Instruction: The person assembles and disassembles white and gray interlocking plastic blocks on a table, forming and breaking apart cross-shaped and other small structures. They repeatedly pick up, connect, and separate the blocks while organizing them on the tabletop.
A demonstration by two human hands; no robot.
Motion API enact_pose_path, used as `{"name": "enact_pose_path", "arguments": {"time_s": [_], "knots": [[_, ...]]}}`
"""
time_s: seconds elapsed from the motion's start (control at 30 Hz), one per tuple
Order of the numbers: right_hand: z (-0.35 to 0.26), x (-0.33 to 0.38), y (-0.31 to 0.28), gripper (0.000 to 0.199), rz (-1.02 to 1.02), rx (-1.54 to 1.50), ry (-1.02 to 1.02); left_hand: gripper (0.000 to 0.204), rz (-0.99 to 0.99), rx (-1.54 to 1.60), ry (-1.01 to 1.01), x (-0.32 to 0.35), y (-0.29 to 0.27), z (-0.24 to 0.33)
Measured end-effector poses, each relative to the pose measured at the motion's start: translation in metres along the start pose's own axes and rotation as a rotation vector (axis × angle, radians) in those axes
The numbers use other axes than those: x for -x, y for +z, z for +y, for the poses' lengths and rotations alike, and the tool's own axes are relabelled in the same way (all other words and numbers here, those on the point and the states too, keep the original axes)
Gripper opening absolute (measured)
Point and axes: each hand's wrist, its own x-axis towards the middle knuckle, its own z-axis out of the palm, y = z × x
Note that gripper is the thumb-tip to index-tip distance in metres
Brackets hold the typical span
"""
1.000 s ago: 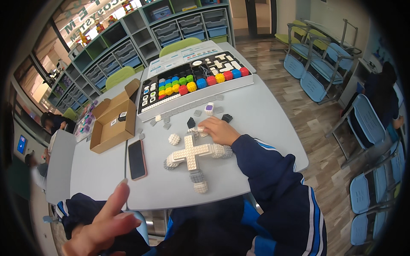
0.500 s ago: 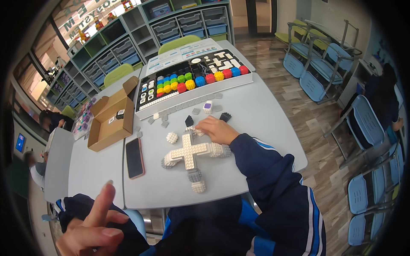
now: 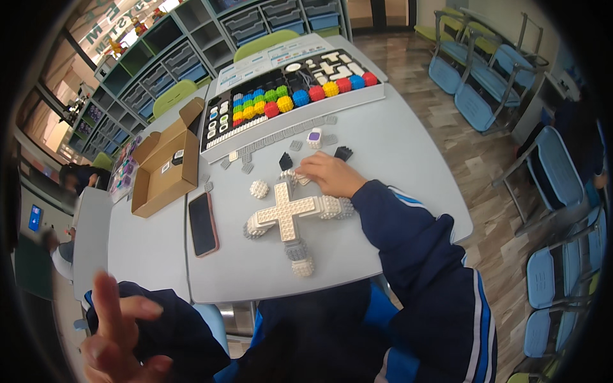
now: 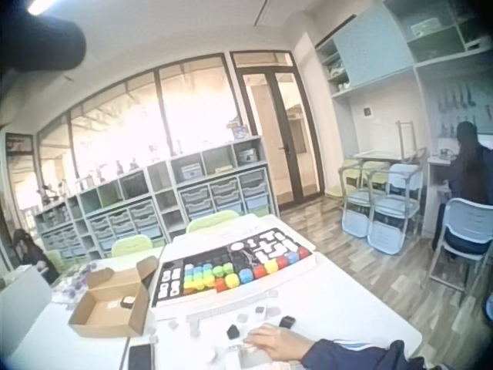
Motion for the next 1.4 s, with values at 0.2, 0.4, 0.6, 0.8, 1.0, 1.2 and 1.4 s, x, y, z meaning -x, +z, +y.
{"name": "enact_pose_path", "arguments": {"time_s": [0.2,0.4,0.6,0.8,1.0,1.2,1.4], "knots": [[-0.003,-0.003,0.01,0.027,-0.023,-0.019,0.033,0.051,0.012,0.233,0.443,0.006,-0.089,-0.104],[0.002,0.007,-0.009,0.03,-0.051,0.05,0.068,0.024,0.381,-0.529,-0.157,-0.119,-0.13,-0.31],[0.0,-0.004,0.003,0.037,-0.049,0.024,0.022,0.022,0.436,-0.961,-0.483,-0.109,-0.228,-0.502],[-0.002,0.0,-0.005,0.036,-0.102,0.013,0.119,0.03,0.442,-0.997,-0.742,-0.147,-0.237,-0.558],[-0.001,-0.001,-0.005,0.037,-0.086,-0.006,0.129,0.05,0.353,-1.078,-0.893,-0.181,-0.248,-0.56],[0.002,-0.001,-0.006,0.035,-0.08,-0.026,0.14,0.036,0.311,-1.109,-0.927,-0.198,-0.258,-0.58],[0.001,-0.003,-0.004,0.034,-0.068,-0.056,0.142,0.024,0.236,-1.036,-0.771,-0.178,-0.287,-0.615]]}}
